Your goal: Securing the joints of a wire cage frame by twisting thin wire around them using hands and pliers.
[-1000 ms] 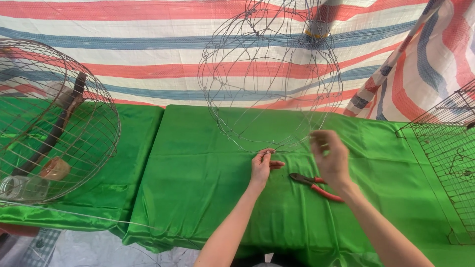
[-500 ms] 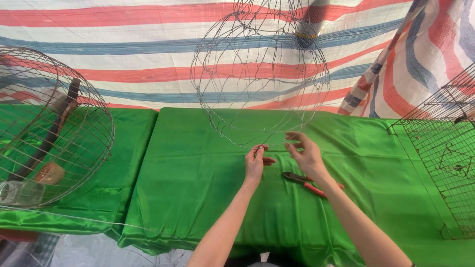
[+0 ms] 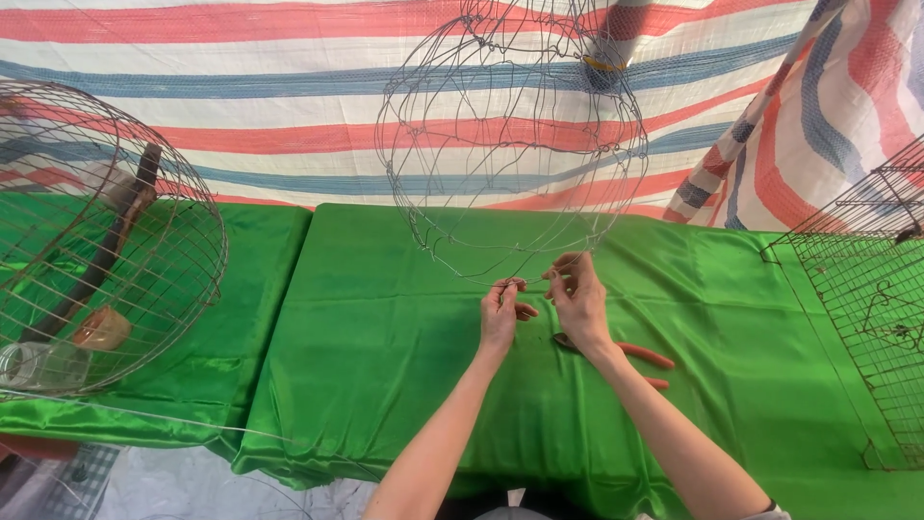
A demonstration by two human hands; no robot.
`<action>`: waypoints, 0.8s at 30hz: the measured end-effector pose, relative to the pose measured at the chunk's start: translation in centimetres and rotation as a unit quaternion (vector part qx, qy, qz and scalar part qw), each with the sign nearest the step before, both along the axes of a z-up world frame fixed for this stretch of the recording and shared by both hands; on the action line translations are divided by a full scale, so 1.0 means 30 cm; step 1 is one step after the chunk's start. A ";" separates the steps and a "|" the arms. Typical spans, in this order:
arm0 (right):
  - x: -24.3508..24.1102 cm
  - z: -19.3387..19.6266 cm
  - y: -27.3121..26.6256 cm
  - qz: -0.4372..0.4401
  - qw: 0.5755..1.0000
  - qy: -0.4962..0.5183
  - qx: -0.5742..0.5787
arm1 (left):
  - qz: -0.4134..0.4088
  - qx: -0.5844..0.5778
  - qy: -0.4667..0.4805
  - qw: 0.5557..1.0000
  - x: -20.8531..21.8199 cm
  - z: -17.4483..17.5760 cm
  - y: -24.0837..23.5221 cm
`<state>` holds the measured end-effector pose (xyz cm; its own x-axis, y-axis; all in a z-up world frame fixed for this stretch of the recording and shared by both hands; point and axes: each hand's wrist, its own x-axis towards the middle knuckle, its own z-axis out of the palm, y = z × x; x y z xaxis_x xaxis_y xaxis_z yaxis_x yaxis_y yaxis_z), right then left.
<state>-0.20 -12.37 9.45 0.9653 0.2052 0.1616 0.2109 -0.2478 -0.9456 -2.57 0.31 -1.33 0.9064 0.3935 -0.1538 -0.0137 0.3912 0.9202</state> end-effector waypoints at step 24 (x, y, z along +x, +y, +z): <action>0.047 0.353 -0.022 0.078 0.983 0.015 -0.163 | -0.014 0.057 -0.024 0.998 0.005 -0.016 0.013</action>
<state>1.20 -13.04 20.03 0.9212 0.3876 0.0353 0.2444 -0.5053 -0.8276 -2.43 0.69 -1.80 0.9221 0.3813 -0.0665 -0.0489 0.2852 0.9572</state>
